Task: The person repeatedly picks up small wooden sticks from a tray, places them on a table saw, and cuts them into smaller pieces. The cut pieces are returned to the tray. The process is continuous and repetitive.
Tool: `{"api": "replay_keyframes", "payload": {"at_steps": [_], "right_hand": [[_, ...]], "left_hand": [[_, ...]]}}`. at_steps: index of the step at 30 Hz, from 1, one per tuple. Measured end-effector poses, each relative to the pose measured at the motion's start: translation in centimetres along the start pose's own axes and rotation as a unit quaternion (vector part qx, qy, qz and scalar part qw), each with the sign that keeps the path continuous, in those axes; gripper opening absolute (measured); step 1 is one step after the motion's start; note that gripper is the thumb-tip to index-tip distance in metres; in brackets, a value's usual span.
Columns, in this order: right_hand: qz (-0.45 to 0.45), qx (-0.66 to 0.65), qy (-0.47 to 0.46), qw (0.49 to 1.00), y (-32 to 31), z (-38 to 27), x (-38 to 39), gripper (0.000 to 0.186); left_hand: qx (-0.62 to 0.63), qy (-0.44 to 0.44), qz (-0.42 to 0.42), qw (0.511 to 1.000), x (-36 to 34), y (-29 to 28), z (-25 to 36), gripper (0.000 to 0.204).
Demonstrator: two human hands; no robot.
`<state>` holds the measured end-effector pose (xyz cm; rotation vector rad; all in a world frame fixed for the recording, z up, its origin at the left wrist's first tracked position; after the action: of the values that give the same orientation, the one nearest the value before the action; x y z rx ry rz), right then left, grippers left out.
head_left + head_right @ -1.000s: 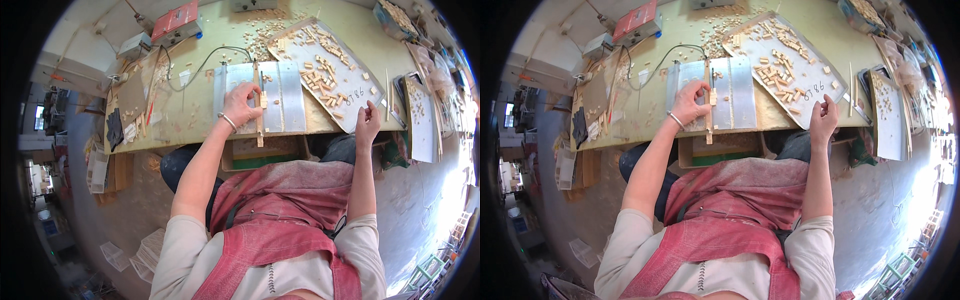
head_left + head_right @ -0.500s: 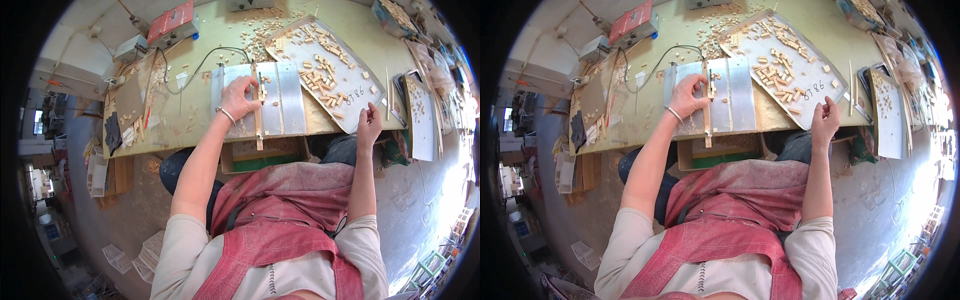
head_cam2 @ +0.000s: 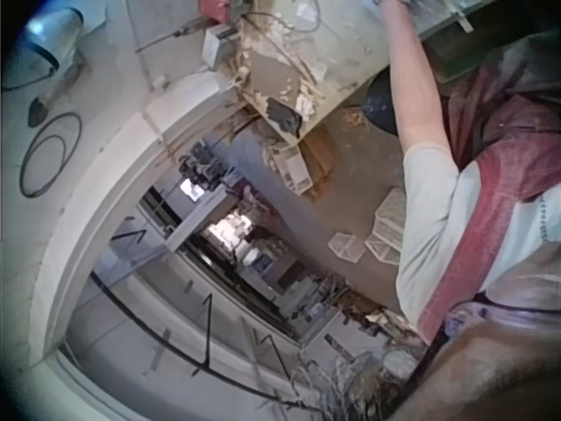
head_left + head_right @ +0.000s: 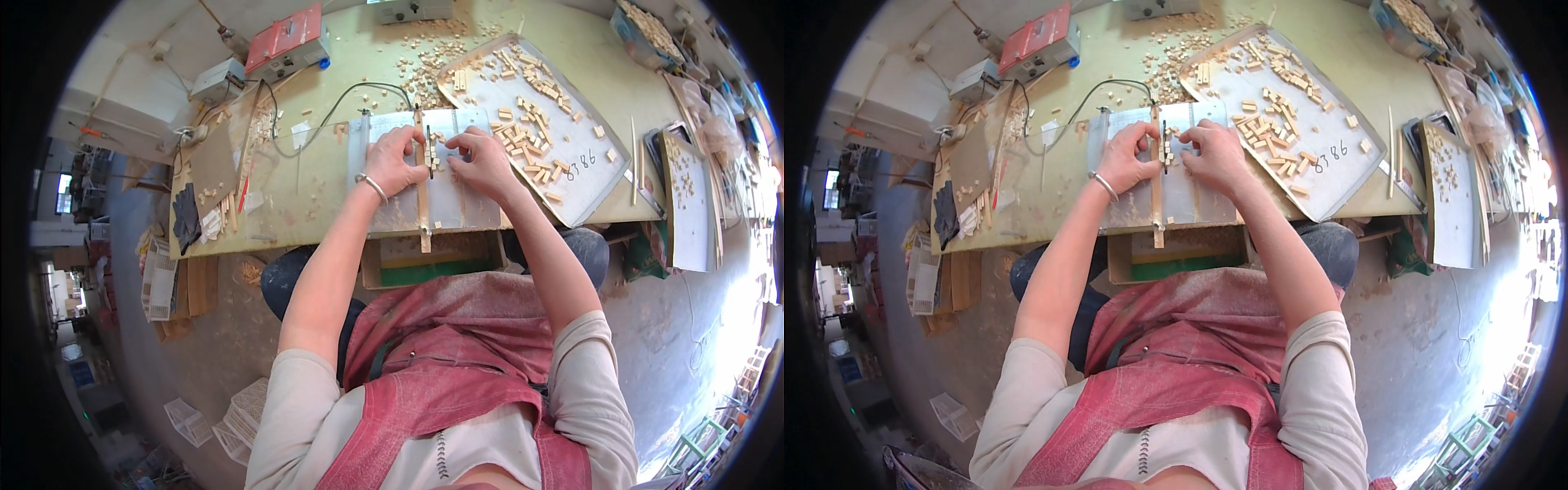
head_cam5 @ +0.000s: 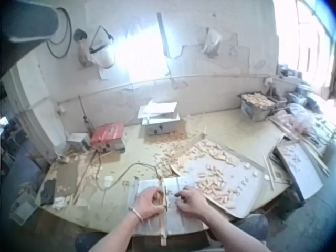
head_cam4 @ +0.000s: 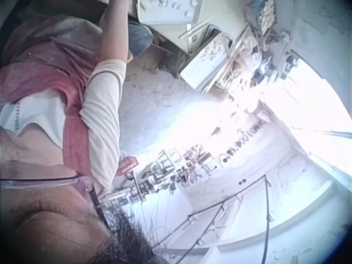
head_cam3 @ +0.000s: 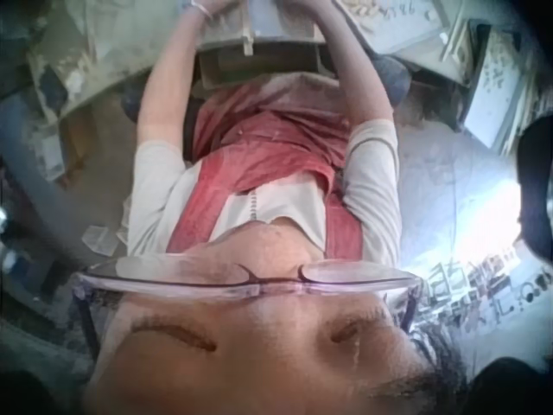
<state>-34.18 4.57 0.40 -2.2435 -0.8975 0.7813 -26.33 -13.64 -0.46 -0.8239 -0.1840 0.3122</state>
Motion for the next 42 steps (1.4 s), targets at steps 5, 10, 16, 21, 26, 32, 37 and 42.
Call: {"api": "replay_keyframes", "payload": {"at_steps": [5,10,16,21,26,32,37,42], "right_hand": [[-0.043,0.015,-0.006,0.999,1.1,-0.2,-0.2,0.020],[0.061,-0.022,0.015,0.998,-0.7,0.6,2.3,0.020],[0.156,-0.084,0.069,0.982,-3.9,3.9,9.1,0.017],[0.177,-0.062,0.087,0.978,-6.0,3.6,13.5,0.015],[0.243,0.020,0.046,0.969,-11.9,4.4,16.9,0.017],[0.363,0.173,0.254,0.880,-21.3,18.2,25.8,0.032],[0.246,0.321,0.380,0.832,-23.8,24.6,27.7,0.042],[0.089,0.306,0.426,0.847,-22.4,27.4,26.1,0.043]], "left_hand": [[-0.012,0.010,-0.001,1.000,1.2,0.1,0.5,0.046],[-0.027,-0.009,-0.041,0.999,4.3,0.2,1.0,0.044],[-0.014,0.026,-0.095,0.995,7.1,-0.2,1.6,0.042],[-0.084,0.098,-0.042,0.991,9.4,-1.2,2.9,0.036],[-0.126,0.126,-0.063,0.982,13.4,0.5,5.3,0.032],[-0.107,0.153,-0.054,0.981,17.8,0.2,8.0,0.028],[-0.063,0.125,0.060,0.988,20.6,-1.0,8.8,0.034],[-0.026,0.028,0.123,0.992,23.0,-3.0,4.8,0.036]]}}
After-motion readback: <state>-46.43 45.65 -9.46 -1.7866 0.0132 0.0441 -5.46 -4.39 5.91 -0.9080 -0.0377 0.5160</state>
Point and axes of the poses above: each hand's wrist, its own x-axis away from the middle knuckle, its own y-axis out of the palm, z = x × y, the point moved 6 cm from there along -x, towards the middle knuckle, and after that the axes turned 12 degrees about -y, right-handed, at the moved point
